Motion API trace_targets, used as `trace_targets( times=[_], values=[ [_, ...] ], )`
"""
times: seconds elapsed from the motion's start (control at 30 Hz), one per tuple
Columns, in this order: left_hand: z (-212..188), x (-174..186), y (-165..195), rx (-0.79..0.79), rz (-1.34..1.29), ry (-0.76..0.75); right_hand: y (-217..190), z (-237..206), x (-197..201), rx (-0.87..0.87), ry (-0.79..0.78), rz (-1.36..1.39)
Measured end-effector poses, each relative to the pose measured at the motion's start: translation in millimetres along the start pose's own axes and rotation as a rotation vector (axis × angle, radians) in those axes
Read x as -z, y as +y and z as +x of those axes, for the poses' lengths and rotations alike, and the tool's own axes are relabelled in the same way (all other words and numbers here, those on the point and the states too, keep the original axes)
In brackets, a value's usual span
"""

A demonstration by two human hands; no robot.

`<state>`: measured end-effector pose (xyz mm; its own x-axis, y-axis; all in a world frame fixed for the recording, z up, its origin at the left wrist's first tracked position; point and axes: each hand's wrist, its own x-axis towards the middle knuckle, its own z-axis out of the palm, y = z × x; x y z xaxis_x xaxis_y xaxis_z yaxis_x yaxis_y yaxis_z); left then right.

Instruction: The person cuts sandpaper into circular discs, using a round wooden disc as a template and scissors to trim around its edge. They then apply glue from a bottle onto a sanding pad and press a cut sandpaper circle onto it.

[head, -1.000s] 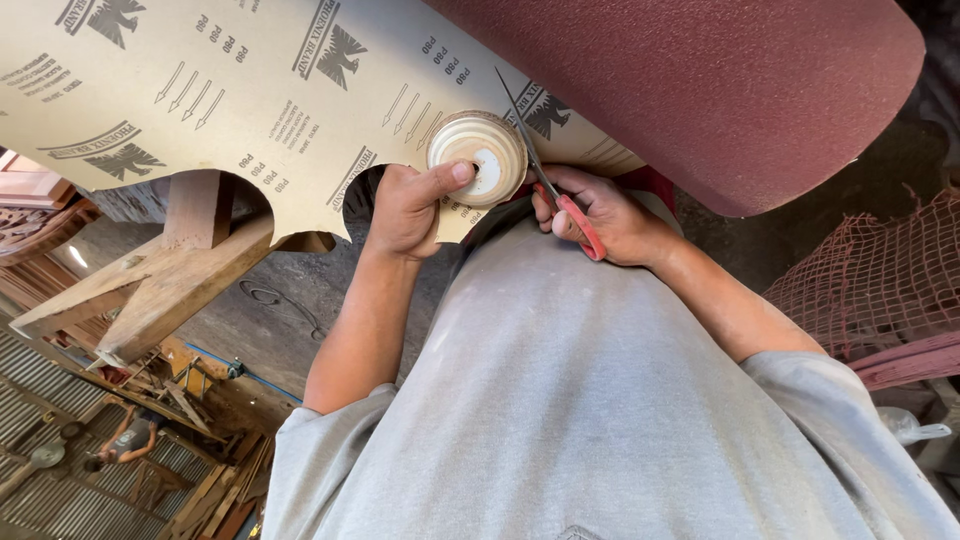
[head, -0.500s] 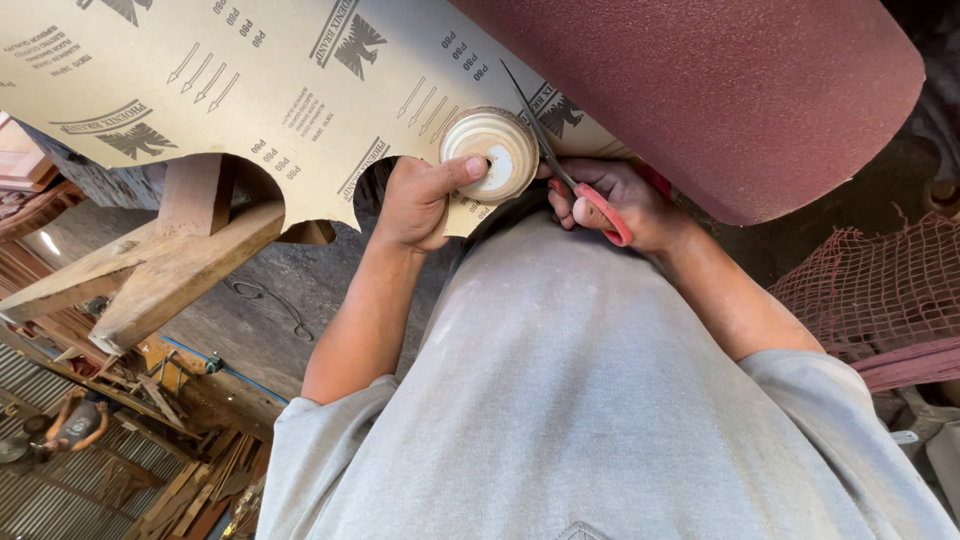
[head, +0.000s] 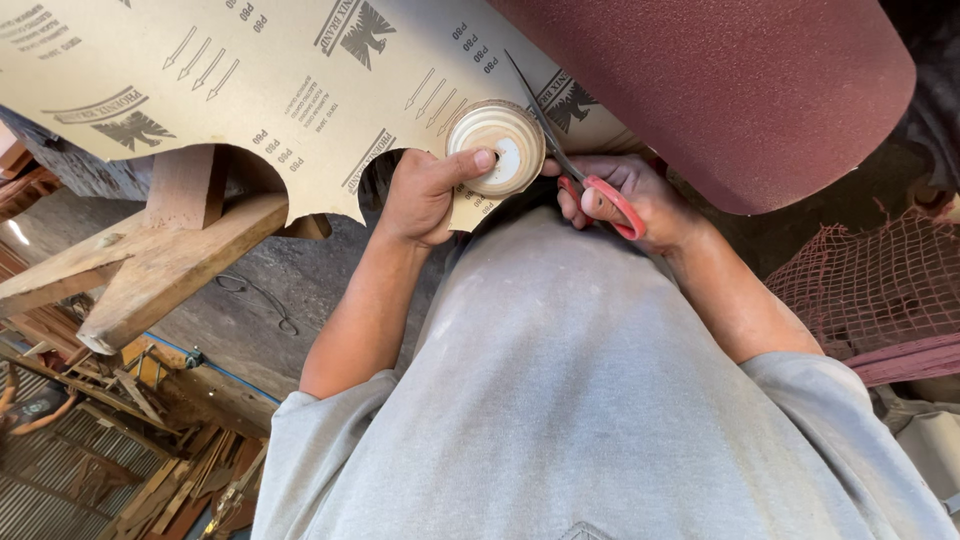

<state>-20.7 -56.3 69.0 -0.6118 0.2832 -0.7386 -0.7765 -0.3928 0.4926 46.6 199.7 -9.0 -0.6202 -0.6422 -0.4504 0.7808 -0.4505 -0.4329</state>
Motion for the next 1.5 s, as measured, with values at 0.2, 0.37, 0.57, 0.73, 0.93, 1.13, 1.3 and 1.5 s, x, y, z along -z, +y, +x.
trace_targets(
  times=[0.2, 0.37, 0.57, 0.73, 0.93, 1.13, 1.3, 1.5],
  values=[
    [1.9, 4.4, -2.5, 0.015, -0.012, -0.003, 7.7, 0.5, 6.3, -0.012, 0.022, 0.001],
    [2.2, 5.7, -4.1, -0.006, 0.015, -0.046, 5.6, -1.0, 7.8, 0.002, 0.021, 0.023],
    [0.7, 5.1, -3.1, -0.017, 0.017, -0.063, 2.7, -1.7, -0.2, 0.044, -0.021, -0.019],
    [-0.9, 6.9, -3.9, -0.007, 0.011, -0.048, 1.1, -2.3, -3.9, 0.062, -0.071, -0.059],
    [-2.2, 9.3, -3.4, -0.013, -0.007, -0.045, 0.1, -1.2, -2.3, 0.064, -0.044, -0.181],
    [-3.6, 8.1, -2.6, -0.02, -0.02, -0.05, -13.8, -1.9, -7.3, 0.034, -0.021, -0.205],
    [-4.5, 6.0, -1.0, -0.03, -0.023, -0.07, -24.2, -1.8, -15.5, 0.004, 0.035, -0.313],
    [-5.6, 3.0, -2.7, -0.039, -0.057, -0.083, -30.2, -2.4, -12.0, -0.033, 0.033, -0.325]
  ],
)
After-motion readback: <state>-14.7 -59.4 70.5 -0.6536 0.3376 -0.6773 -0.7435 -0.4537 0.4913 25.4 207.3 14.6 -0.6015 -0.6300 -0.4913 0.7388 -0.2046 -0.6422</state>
